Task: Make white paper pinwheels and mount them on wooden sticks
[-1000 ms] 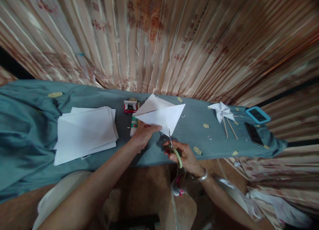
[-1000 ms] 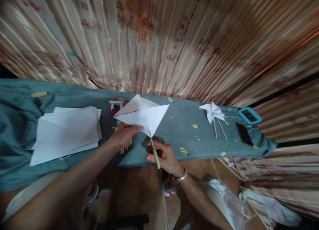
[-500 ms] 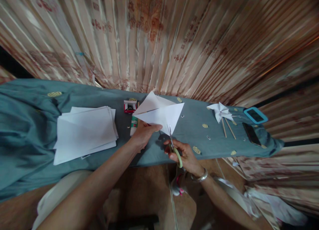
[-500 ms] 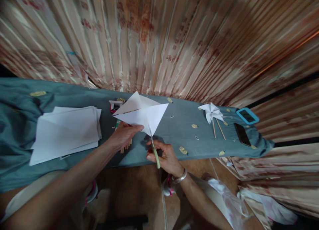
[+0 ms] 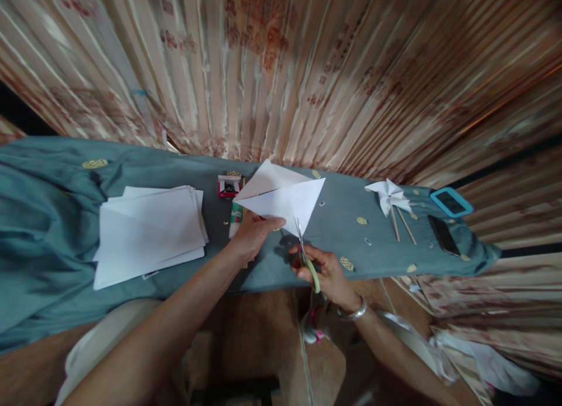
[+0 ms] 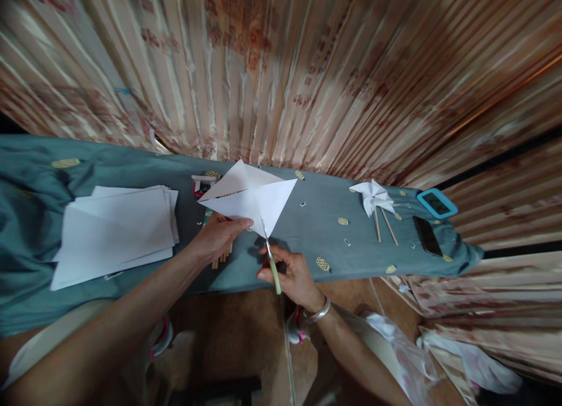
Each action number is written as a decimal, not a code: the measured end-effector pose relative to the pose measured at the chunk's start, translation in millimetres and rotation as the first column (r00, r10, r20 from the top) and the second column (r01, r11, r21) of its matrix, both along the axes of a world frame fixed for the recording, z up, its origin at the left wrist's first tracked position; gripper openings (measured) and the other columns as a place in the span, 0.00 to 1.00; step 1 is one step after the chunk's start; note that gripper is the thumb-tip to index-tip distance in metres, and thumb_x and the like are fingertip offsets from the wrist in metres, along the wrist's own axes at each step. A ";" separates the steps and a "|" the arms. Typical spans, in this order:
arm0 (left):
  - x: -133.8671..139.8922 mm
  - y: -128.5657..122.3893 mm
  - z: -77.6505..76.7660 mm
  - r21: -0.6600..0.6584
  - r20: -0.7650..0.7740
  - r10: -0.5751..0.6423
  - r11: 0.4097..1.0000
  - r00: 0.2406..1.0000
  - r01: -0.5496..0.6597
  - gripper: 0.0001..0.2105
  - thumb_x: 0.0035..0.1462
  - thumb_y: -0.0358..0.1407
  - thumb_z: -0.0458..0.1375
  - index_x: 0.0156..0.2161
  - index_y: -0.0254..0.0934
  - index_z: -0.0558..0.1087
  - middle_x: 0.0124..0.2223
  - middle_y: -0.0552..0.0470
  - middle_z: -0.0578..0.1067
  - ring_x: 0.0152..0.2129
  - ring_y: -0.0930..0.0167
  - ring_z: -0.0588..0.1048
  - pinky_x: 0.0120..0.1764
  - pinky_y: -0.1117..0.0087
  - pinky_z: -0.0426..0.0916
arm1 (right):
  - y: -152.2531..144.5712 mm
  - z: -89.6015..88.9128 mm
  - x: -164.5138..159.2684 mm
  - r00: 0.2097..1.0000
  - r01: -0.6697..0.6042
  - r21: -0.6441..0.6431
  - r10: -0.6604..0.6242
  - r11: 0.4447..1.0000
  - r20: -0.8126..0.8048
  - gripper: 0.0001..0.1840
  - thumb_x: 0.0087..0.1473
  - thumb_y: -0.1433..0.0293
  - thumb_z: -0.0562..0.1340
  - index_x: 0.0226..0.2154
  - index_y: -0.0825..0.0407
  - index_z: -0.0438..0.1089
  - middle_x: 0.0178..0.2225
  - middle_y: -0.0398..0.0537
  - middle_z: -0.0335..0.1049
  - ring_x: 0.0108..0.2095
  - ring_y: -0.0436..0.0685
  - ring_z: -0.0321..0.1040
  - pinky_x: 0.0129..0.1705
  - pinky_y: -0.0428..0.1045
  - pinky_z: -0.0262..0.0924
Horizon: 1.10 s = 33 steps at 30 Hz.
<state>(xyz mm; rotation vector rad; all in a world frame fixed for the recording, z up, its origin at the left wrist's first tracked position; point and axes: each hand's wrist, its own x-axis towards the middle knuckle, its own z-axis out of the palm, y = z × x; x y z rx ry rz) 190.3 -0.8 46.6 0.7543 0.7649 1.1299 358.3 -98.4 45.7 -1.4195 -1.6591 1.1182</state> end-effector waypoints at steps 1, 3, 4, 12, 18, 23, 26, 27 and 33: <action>-0.1 0.0 0.2 -0.001 0.004 -0.002 1.000 1.000 0.002 0.14 0.30 0.32 0.70 0.29 0.34 0.76 0.28 0.52 0.78 0.31 0.67 0.75 0.39 0.66 0.68 | 0.0 0.2 0.0 1.000 0.003 -0.002 -0.003 1.000 0.000 0.27 0.49 0.48 0.64 0.42 0.52 0.72 0.27 0.44 0.74 0.28 0.53 0.70 0.33 0.47 0.63; -0.2 0.0 0.4 -0.005 0.008 -0.009 1.000 1.000 0.009 0.14 0.30 0.32 0.70 0.28 0.34 0.76 0.29 0.51 0.78 0.31 0.67 0.75 0.39 0.66 0.68 | 0.0 0.6 -0.1 1.000 0.008 -0.007 -0.008 1.000 0.001 0.26 0.49 0.49 0.65 0.42 0.52 0.72 0.27 0.44 0.74 0.28 0.53 0.70 0.33 0.47 0.63; -0.2 0.1 0.3 -0.007 0.007 -0.011 1.000 1.000 0.011 0.14 0.30 0.32 0.70 0.28 0.34 0.76 0.29 0.51 0.78 0.31 0.67 0.75 0.39 0.66 0.68 | 0.1 0.8 -0.2 1.000 0.009 -0.008 -0.009 1.000 0.002 0.26 0.49 0.49 0.65 0.42 0.52 0.72 0.27 0.44 0.74 0.28 0.53 0.70 0.33 0.47 0.63; 0.9 1.6 1.3 0.018 0.029 0.016 1.000 0.999 -0.016 0.13 0.30 0.30 0.69 0.27 0.34 0.76 0.29 0.53 0.78 0.29 0.70 0.74 0.38 0.67 0.68 | 1.4 0.7 -0.9 0.999 0.021 -0.003 -0.021 1.000 0.032 0.24 0.49 0.51 0.66 0.41 0.52 0.73 0.26 0.43 0.73 0.26 0.52 0.68 0.33 0.47 0.62; 0.5 1.5 2.7 0.022 0.020 0.010 1.000 1.000 -0.010 0.14 0.30 0.31 0.69 0.28 0.34 0.76 0.30 0.52 0.77 0.29 0.71 0.72 0.37 0.68 0.66 | 0.9 -0.8 -0.6 0.998 0.037 -0.005 -0.036 0.999 0.045 0.25 0.48 0.50 0.66 0.41 0.52 0.73 0.26 0.42 0.73 0.26 0.51 0.68 0.32 0.46 0.62; -0.1 1.1 2.9 0.027 0.018 -0.004 1.000 1.000 0.003 0.13 0.31 0.31 0.69 0.27 0.33 0.75 0.30 0.53 0.77 0.28 0.72 0.72 0.37 0.68 0.66 | 1.7 -0.5 -1.0 0.998 0.051 -0.018 -0.051 0.999 0.042 0.26 0.47 0.49 0.67 0.40 0.51 0.73 0.25 0.42 0.73 0.25 0.51 0.68 0.32 0.46 0.62; 0.0 1.1 3.2 0.030 0.029 -0.015 0.999 0.999 0.014 0.12 0.32 0.30 0.68 0.28 0.33 0.75 0.30 0.53 0.77 0.29 0.72 0.72 0.38 0.68 0.66 | 2.0 -0.5 -1.5 0.998 0.058 -0.021 -0.057 0.998 0.033 0.26 0.47 0.48 0.67 0.40 0.51 0.73 0.24 0.41 0.72 0.24 0.51 0.67 0.31 0.46 0.62; 0.1 1.2 3.2 0.028 0.032 -0.016 0.999 0.999 0.015 0.12 0.32 0.30 0.68 0.28 0.34 0.75 0.30 0.53 0.77 0.29 0.72 0.72 0.39 0.68 0.66 | 2.0 -0.7 -1.6 0.998 0.062 -0.022 -0.061 0.998 0.031 0.26 0.46 0.48 0.67 0.39 0.51 0.73 0.24 0.41 0.71 0.24 0.51 0.67 0.30 0.46 0.61; 0.0 1.5 2.2 0.022 0.035 -0.004 1.000 0.999 0.004 0.13 0.32 0.29 0.68 0.29 0.34 0.75 0.31 0.53 0.78 0.29 0.72 0.73 0.38 0.68 0.67 | 1.2 -2.4 -1.7 0.996 0.078 -0.020 -0.076 0.997 0.053 0.25 0.47 0.48 0.66 0.39 0.51 0.74 0.23 0.41 0.71 0.24 0.51 0.66 0.30 0.46 0.61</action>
